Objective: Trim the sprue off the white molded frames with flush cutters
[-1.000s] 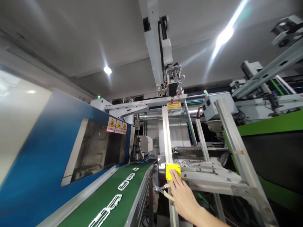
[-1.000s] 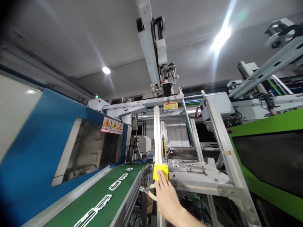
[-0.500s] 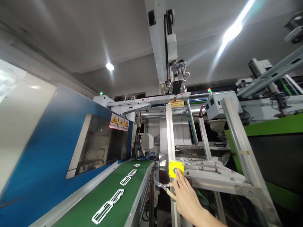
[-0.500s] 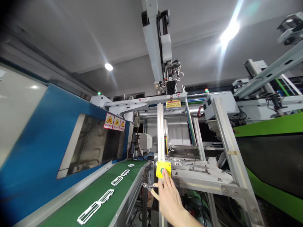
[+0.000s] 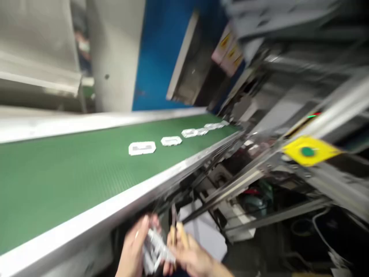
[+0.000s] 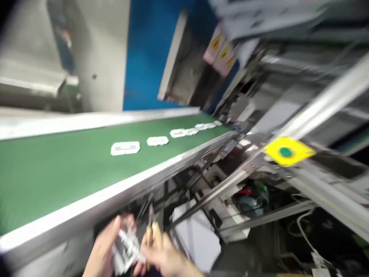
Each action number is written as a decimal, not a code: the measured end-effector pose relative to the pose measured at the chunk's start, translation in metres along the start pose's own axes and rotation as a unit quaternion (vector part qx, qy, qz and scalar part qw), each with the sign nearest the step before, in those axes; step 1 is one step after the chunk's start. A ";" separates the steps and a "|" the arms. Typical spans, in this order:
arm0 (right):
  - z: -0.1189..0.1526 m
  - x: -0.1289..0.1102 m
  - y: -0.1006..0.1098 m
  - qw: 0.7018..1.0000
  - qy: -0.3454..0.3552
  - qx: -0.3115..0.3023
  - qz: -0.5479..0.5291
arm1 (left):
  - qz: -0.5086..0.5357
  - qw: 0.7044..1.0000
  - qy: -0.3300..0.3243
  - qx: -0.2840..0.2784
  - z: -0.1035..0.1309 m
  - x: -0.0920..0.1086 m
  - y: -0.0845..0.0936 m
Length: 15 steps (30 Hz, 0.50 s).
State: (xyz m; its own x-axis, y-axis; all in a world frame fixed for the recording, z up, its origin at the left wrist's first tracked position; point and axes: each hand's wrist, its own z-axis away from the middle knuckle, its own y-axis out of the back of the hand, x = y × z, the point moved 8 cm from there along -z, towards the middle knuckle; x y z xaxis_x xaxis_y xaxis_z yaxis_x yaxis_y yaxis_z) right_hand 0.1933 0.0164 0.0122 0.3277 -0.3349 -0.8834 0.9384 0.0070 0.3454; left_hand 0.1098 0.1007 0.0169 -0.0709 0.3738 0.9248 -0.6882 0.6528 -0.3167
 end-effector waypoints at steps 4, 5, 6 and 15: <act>0.009 0.021 -0.047 0.942 -0.103 -0.041 -0.316 | 0.168 0.980 -0.057 0.087 0.033 -0.031 0.021; 0.011 0.022 -0.052 0.926 -0.127 -0.053 -0.351 | 0.197 0.973 -0.079 0.089 0.036 -0.033 0.023; 0.013 0.022 -0.054 0.918 -0.147 -0.066 -0.363 | 0.214 0.968 -0.093 0.093 0.039 -0.035 0.025; 0.016 0.028 -0.049 0.940 -0.160 -0.031 -0.301 | 0.136 0.916 -0.011 0.378 0.073 -0.079 0.078</act>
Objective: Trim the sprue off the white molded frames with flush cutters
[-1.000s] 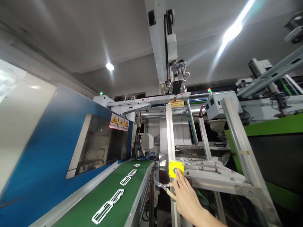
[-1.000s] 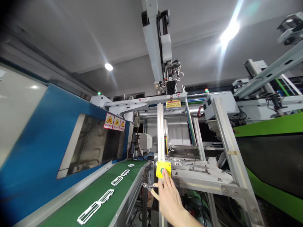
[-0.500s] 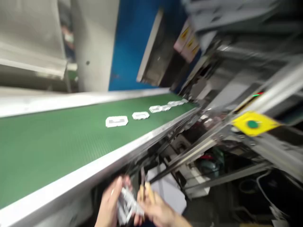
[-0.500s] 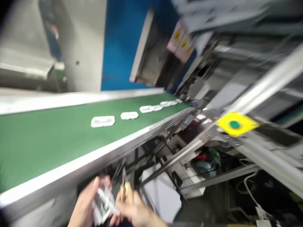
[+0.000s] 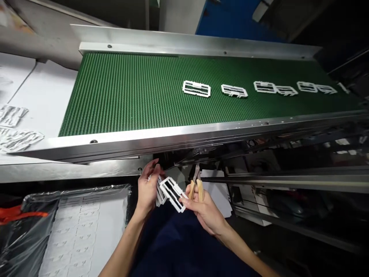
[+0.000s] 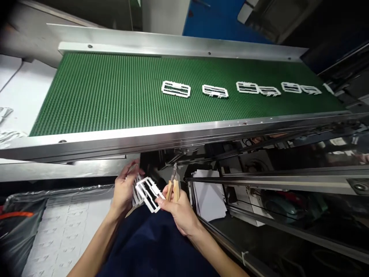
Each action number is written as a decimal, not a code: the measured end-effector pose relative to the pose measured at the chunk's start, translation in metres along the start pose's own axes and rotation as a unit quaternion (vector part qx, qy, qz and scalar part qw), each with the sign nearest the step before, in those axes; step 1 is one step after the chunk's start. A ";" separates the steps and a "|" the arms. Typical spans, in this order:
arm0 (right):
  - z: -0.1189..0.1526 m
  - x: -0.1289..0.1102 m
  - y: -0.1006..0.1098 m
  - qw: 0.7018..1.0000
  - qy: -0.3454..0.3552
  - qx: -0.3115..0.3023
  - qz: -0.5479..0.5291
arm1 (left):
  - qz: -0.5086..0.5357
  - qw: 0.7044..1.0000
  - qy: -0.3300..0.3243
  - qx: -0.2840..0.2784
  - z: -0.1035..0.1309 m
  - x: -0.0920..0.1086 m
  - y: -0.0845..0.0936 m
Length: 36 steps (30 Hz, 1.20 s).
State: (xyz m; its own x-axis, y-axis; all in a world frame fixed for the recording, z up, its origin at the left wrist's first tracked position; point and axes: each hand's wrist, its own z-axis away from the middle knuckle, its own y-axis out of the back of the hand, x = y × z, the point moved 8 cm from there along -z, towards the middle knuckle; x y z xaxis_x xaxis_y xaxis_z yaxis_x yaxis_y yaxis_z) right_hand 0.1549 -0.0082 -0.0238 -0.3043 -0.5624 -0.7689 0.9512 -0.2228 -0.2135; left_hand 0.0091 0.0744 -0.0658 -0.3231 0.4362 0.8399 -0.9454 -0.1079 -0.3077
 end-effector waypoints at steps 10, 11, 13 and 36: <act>-0.006 -0.013 -0.001 0.988 0.090 0.022 0.127 | 0.220 0.927 0.201 -0.226 0.030 -0.030 -0.036; -0.004 -0.015 -0.006 0.987 0.090 0.002 0.137 | 0.242 0.918 0.209 -0.233 0.032 -0.030 -0.039; 0.000 -0.019 -0.012 0.981 0.096 -0.034 0.164 | 0.276 0.906 0.225 -0.230 0.034 -0.031 -0.041; -0.008 -0.103 0.003 0.583 0.242 -0.162 0.759 | 0.191 0.915 0.281 -0.217 0.061 -0.040 -0.029</act>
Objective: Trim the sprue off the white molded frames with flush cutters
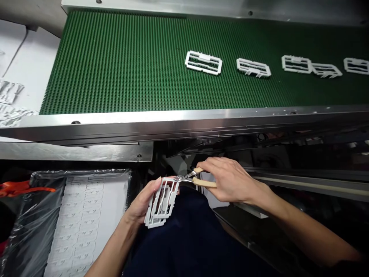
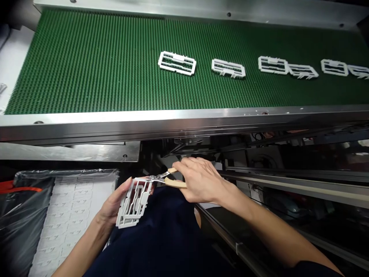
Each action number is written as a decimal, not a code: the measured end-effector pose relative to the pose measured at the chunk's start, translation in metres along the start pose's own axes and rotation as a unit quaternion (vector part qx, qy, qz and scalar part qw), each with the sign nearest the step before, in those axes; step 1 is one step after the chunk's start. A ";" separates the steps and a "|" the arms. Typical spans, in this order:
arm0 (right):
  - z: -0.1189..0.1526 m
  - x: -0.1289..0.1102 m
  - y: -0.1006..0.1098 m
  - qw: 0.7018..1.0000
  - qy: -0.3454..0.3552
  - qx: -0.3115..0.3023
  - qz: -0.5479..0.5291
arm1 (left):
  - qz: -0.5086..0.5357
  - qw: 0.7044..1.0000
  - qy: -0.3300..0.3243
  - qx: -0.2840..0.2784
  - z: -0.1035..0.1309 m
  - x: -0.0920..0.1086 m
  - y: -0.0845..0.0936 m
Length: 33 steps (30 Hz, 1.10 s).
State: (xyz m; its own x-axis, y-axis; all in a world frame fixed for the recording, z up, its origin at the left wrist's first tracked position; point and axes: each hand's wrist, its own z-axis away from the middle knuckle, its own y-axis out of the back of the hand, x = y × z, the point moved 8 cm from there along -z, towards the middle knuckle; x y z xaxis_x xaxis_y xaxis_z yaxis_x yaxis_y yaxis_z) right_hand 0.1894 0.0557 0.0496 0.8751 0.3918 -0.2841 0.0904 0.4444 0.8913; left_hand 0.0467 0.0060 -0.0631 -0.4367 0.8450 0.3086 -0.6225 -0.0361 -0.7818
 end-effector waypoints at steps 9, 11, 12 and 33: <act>-0.002 0.001 -0.003 1.000 0.002 -0.003 -0.001 | -0.029 1.000 0.005 0.010 -0.001 0.002 0.009; -0.001 0.001 -0.002 1.000 0.002 0.004 -0.009 | -0.028 0.999 0.009 0.013 -0.001 0.001 0.010; -0.001 0.001 -0.001 1.000 0.001 0.007 -0.011 | -0.029 0.999 0.010 0.015 -0.001 0.000 0.011; 0.000 0.011 -0.034 0.926 -0.152 0.041 -0.344 | 0.084 0.996 0.028 0.018 -0.007 -0.003 0.005</act>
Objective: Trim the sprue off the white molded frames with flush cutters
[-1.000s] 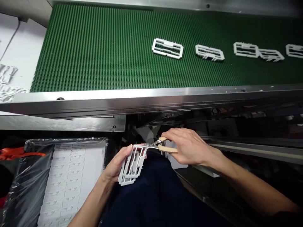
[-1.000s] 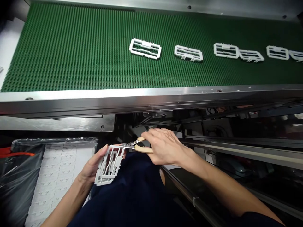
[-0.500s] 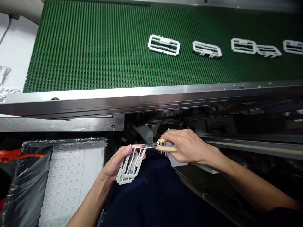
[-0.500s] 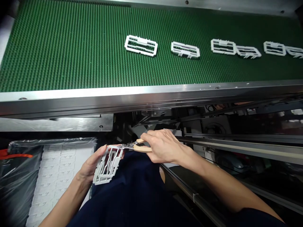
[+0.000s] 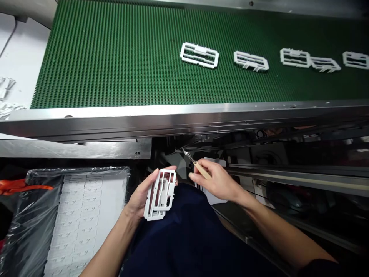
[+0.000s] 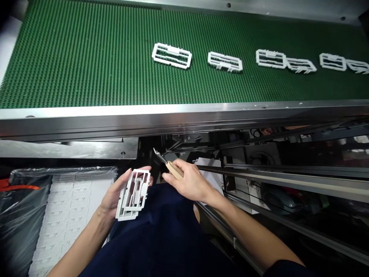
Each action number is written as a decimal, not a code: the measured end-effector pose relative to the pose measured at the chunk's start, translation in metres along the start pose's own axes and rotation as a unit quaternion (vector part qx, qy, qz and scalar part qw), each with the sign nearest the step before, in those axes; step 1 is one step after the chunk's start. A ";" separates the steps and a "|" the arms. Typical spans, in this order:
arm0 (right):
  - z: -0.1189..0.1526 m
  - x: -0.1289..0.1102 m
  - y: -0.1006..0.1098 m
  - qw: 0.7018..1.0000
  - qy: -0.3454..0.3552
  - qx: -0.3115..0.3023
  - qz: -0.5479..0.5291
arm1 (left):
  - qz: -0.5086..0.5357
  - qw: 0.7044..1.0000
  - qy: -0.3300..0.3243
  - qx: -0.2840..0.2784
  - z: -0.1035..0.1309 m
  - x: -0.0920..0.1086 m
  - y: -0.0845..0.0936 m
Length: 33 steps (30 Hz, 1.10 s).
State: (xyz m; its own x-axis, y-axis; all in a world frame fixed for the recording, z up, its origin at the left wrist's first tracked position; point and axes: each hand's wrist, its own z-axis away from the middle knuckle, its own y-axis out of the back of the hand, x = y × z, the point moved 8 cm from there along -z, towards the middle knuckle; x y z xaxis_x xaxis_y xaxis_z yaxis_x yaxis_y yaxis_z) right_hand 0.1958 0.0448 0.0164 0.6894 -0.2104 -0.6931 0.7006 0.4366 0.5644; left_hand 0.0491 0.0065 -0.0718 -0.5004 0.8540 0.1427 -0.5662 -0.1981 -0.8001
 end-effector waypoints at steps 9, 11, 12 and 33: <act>-0.010 0.006 -0.042 0.975 -0.013 0.077 -0.209 | -0.071 0.991 -0.096 0.067 -0.013 0.016 -0.009; -0.009 0.008 -0.039 0.972 -0.012 0.085 -0.219 | -0.089 0.987 -0.109 0.072 -0.017 0.018 -0.009; -0.007 0.010 -0.034 0.973 -0.012 0.100 -0.210 | -0.108 0.983 -0.118 0.088 -0.019 0.020 -0.006; -0.012 0.028 -0.047 0.850 -0.010 -0.023 -0.526 | -0.040 0.998 -0.054 0.006 -0.026 0.007 -0.020</act>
State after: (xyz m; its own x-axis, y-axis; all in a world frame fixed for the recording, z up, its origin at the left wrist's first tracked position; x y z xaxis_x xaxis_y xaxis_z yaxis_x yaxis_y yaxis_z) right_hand 0.1796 0.0291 -0.0347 -0.3100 -0.5202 -0.7958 0.9242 0.0316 -0.3807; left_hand 0.0736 0.0293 -0.0696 -0.5205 0.8102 0.2695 -0.6156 -0.1373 -0.7760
